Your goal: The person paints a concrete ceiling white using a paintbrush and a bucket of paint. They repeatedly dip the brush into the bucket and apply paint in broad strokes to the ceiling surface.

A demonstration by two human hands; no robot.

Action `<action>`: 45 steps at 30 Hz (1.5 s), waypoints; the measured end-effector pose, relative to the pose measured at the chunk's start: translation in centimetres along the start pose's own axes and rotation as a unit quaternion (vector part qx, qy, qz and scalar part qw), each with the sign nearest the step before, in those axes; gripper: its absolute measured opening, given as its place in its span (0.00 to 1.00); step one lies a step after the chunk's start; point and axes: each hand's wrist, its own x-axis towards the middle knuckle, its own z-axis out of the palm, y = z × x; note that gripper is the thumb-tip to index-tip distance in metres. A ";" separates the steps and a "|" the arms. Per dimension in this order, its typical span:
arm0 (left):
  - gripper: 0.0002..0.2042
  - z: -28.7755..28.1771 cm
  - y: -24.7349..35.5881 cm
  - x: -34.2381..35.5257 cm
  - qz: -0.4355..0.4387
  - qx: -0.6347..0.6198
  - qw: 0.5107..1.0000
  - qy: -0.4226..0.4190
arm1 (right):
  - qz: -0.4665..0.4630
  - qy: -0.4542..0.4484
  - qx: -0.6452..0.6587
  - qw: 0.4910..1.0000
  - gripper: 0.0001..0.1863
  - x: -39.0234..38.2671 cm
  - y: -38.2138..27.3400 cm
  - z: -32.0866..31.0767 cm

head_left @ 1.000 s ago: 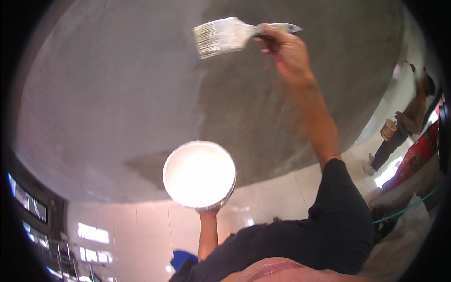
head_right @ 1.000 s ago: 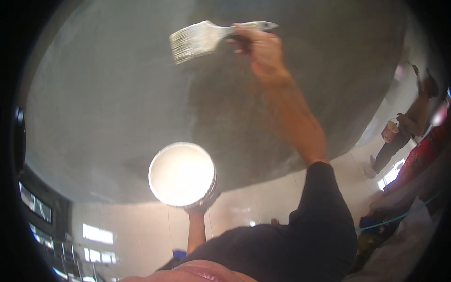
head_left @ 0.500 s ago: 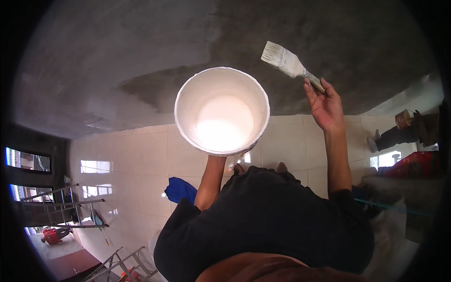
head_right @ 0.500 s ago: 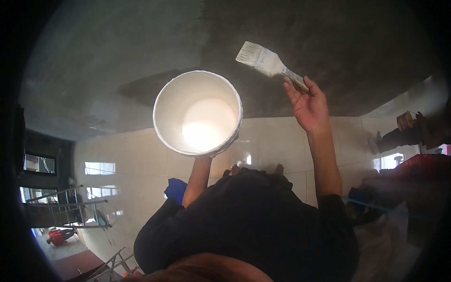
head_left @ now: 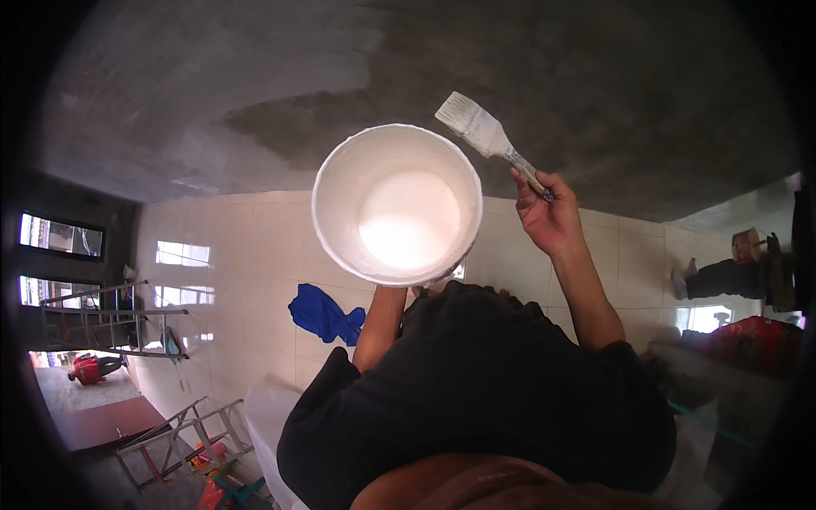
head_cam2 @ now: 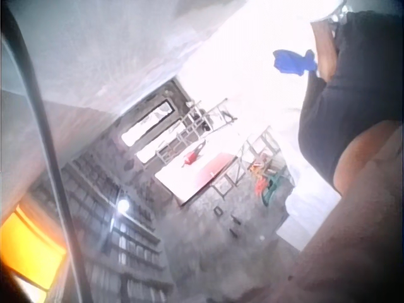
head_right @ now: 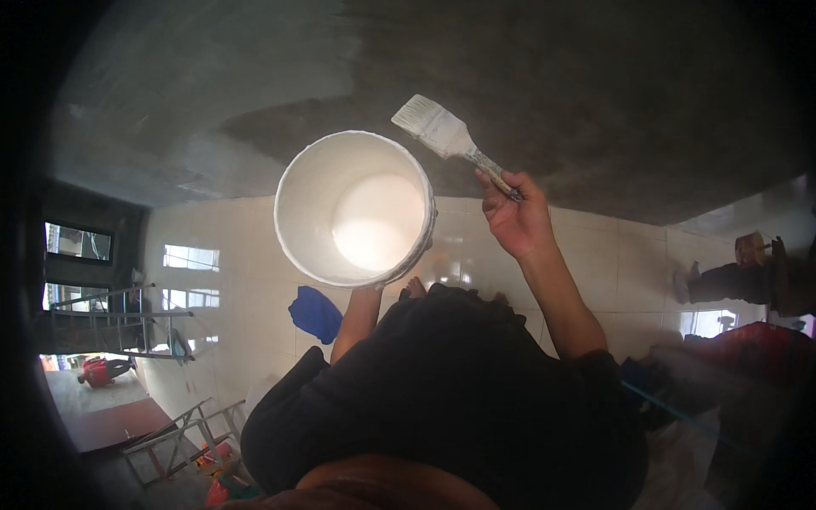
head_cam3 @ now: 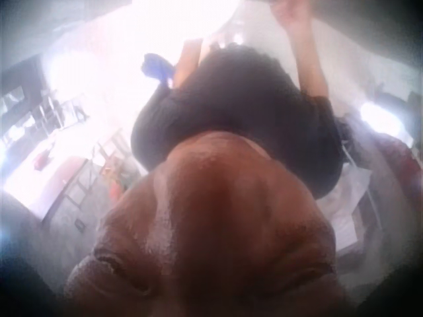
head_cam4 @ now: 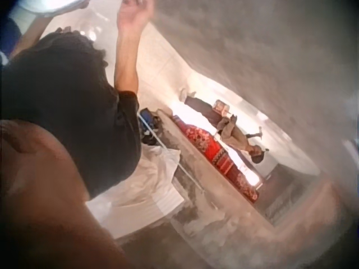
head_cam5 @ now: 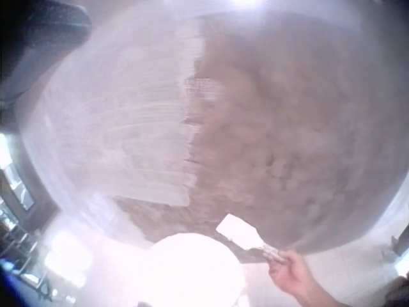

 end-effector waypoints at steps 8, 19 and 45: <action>0.40 0.1 -2.6 -2.6 0.018 0.011 0.999 0.024 | 0.031 0.009 0.034 0.999 0.10 -1.6 -0.6 -2.5; 0.40 0.6 -6.3 -4.9 0.046 0.008 0.998 0.045 | 0.204 -0.102 -0.114 0.967 0.17 -3.1 -2.6 -2.7; 0.38 -1.5 -2.3 -2.2 -0.094 0.043 0.989 -0.105 | -0.123 -0.092 -0.429 0.890 0.14 -3.6 2.6 4.7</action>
